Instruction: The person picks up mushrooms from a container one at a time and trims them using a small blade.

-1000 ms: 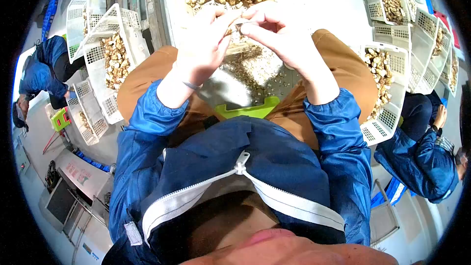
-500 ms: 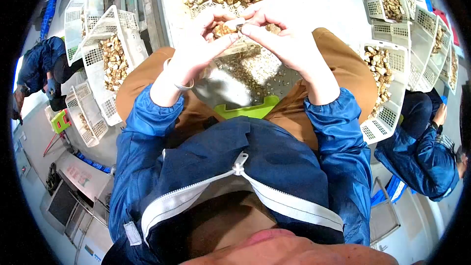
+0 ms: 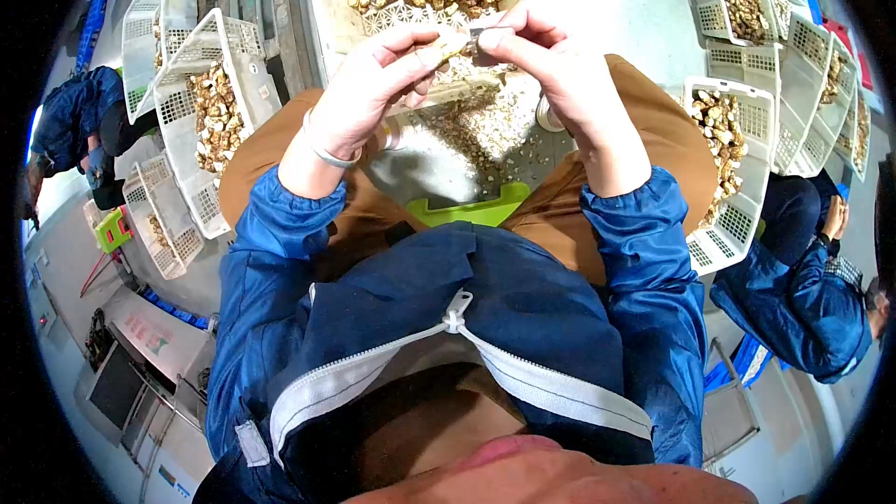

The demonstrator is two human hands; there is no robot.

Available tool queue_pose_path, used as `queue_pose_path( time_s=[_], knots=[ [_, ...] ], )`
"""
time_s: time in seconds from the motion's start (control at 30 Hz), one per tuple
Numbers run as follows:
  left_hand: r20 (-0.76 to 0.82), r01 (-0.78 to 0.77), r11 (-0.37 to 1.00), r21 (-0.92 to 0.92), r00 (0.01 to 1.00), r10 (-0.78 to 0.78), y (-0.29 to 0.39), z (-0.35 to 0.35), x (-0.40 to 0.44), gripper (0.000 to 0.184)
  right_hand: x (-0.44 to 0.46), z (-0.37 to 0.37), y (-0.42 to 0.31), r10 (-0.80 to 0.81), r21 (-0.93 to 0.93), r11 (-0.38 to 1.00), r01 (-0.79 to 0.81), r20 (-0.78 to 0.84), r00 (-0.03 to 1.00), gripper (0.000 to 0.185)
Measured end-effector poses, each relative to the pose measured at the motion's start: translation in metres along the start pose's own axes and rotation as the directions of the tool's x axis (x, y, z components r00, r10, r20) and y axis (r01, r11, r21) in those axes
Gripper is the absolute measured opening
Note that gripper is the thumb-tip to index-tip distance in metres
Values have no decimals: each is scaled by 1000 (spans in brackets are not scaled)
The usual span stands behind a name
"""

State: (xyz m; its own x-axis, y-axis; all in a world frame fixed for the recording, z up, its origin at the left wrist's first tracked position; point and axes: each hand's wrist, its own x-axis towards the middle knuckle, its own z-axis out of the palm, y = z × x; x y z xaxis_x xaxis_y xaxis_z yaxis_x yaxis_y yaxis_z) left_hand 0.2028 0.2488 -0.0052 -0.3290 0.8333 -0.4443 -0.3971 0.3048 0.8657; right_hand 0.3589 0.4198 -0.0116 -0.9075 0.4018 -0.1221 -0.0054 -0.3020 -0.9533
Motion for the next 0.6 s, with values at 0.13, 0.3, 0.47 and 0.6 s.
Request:
queue_pose_path(
  time_s=[0.13, 0.3, 0.47, 0.6],
  knots=[
    [-15, 14, 1000, -21, 1000, -14, -3, -4, 0, 35, -1, 10, 5, -110, -114, 987, 112, 26, 994, 13],
    [57, 3, 997, -74, 998, 1, 4, -6, -4, 34, 2, 7, -5, 5, 47, 999, -4, -15, 1000, 12],
    [136, 34, 998, -49, 990, -27, 16, -19, -23, 34, 1, 12, -4, -31, 42, 999, 28, 56, 998, 13],
    [-277, -143, 990, -5, 951, 136, 24, -73, -69, 36, 0, -3, 0, -10, -124, 992, -1, -91, 996, 19]
  ],
)
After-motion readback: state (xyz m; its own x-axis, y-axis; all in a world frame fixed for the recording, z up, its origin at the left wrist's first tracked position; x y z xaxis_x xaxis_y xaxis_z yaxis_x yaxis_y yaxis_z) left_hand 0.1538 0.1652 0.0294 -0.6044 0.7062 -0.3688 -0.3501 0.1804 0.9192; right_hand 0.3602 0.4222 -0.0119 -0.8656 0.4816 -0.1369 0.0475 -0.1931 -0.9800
